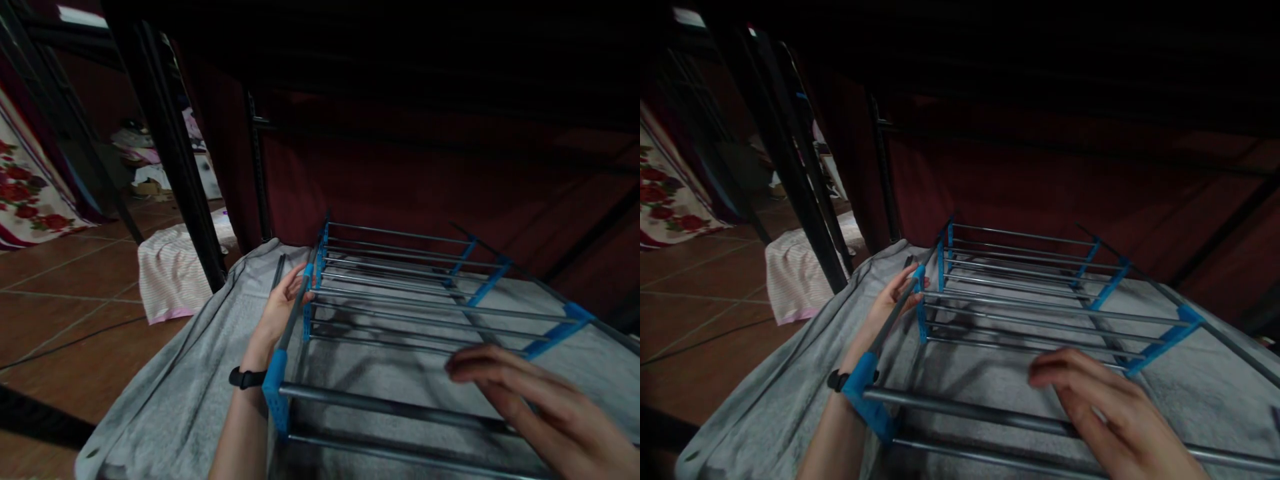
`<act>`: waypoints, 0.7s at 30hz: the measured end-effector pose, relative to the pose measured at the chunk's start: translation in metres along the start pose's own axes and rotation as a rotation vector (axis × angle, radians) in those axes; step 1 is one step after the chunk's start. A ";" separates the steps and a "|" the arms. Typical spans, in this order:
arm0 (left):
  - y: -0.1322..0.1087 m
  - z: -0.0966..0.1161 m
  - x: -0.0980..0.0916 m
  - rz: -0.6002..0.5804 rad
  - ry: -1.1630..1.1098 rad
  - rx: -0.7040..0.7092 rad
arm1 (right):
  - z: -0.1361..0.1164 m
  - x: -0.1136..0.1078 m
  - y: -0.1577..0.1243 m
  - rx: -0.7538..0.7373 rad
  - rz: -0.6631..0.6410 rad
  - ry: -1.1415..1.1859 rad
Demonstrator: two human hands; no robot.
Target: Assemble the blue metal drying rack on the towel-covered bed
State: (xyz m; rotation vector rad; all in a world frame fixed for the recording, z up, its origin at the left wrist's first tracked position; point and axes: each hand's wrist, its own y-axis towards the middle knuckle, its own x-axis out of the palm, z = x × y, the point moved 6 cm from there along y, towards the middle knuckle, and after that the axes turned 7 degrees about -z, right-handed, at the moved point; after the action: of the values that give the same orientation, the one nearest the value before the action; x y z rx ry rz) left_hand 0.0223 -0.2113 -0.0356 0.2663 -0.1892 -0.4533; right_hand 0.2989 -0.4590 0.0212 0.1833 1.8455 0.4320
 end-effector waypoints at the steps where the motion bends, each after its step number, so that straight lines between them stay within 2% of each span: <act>1: 0.000 -0.001 0.001 0.005 0.001 -0.002 | -0.011 -0.005 0.030 -0.071 -0.103 0.064; 4: 0.001 -0.004 0.004 0.022 0.028 0.014 | -0.038 -0.007 0.105 -0.256 -0.222 0.133; 6: 0.001 -0.006 0.005 0.041 0.045 0.028 | -0.049 0.013 0.138 -0.351 -0.264 0.107; 8: 0.001 -0.009 0.004 0.074 0.061 0.036 | -0.054 0.043 0.159 -0.384 -0.318 0.037; 11: 0.002 -0.012 0.001 0.095 0.103 0.039 | -0.060 0.087 0.177 -0.360 -0.395 -0.077; 14: 0.004 -0.014 0.000 0.079 0.143 0.031 | -0.065 0.111 0.188 -0.320 -0.445 -0.150; 21: 0.008 -0.014 0.001 0.132 0.131 0.042 | -0.069 0.117 0.198 -0.344 -0.391 -0.226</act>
State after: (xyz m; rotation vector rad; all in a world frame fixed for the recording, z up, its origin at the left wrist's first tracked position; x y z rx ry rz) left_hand 0.0300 -0.2023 -0.0468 0.3216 -0.0875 -0.2997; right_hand 0.1791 -0.2515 0.0110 -0.3459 1.5113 0.4258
